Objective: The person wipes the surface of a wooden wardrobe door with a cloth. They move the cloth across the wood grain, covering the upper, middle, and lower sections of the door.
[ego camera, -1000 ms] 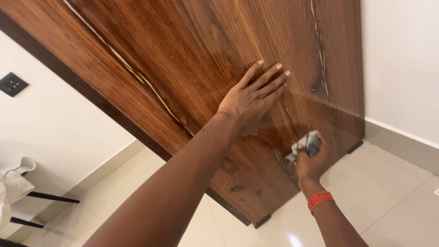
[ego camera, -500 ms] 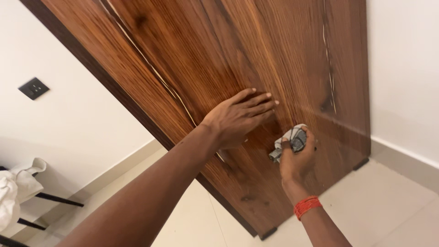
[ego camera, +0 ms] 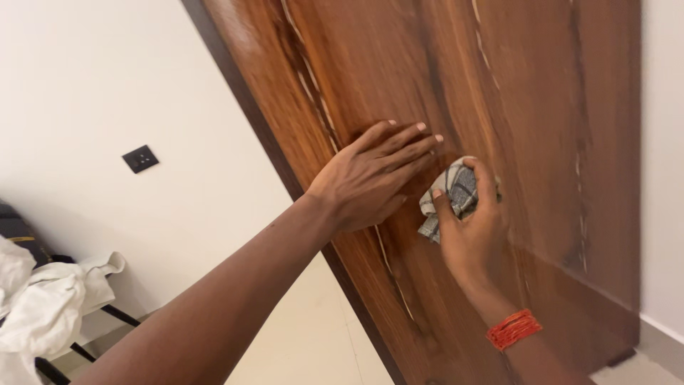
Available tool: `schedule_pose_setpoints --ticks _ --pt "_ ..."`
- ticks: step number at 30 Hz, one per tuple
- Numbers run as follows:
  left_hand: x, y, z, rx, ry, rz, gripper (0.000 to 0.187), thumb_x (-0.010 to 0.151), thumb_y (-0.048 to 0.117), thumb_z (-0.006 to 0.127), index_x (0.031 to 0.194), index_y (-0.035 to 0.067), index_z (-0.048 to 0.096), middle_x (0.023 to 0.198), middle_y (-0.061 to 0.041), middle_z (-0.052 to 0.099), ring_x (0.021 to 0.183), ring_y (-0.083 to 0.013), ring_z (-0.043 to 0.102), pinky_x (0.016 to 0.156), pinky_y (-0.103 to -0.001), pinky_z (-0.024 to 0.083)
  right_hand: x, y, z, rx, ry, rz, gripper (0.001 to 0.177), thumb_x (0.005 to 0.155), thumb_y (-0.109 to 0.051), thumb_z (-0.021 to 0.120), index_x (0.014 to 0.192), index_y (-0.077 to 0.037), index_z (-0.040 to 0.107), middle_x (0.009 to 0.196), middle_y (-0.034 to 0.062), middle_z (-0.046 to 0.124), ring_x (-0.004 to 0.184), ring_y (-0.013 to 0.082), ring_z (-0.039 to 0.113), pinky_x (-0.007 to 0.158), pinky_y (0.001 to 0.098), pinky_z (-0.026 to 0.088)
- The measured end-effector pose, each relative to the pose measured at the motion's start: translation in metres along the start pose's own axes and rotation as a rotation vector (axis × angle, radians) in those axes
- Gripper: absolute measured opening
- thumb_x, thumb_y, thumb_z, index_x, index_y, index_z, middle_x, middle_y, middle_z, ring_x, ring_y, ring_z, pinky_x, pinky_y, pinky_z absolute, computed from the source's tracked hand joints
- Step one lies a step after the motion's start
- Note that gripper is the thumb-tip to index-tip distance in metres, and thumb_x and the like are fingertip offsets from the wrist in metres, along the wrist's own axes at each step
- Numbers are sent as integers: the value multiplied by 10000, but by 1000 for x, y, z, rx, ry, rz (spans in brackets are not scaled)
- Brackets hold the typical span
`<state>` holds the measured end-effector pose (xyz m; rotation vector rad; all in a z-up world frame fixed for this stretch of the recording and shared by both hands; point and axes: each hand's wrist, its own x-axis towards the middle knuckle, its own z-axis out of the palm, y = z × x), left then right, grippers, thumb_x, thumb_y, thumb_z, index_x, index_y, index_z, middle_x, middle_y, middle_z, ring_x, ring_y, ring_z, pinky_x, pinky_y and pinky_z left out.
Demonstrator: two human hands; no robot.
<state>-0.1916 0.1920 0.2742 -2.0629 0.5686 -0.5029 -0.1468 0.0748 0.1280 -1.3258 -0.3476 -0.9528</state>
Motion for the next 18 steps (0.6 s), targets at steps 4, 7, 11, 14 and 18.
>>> schedule_pose_setpoints --ticks 4,7,11,14,18 --pt "-19 -33 -5 134 73 -64 679 985 403 398 1603 203 198 1676 44 123 1530 -138 79 1256 -436 58 27 -34 17 -51 -67 -93 519 889 -143 803 1354 -118 574 1123 120 680 1038 262 682 876 416 528" --pt "-37 -57 -9 128 195 -130 685 980 362 462 1611 229 230 1688 64 122 1545 -129 78 1265 -471 48 41 -62 24 -160 -93 -152 551 892 -160 785 1384 -132 540 1192 149 653 1065 337 649 867 463 521" --pt "-59 -81 -16 74 269 -316 708 974 426 568 1586 206 288 1724 22 110 1582 -163 65 1248 -514 -2 57 -101 29 -237 -197 -98 583 935 -196 733 1457 -178 474 1266 249 538 1105 389 617 850 487 532" --pt "-74 -98 -21 -11 409 -478 877 929 520 683 1612 180 252 1752 -37 93 1611 -217 58 1245 -519 -39 72 -126 36 -238 -356 80 581 953 -234 671 1480 -281 430 1364 207 470 1111 356 633 824 456 581" --pt "-81 -115 -19 -239 675 -768 1321 680 724 788 1611 151 45 1703 -96 26 1578 -281 43 1252 -588 2 82 -148 61 -247 -274 -262 655 924 -146 700 1502 -307 437 1296 223 490 1045 338 637 773 439 604"
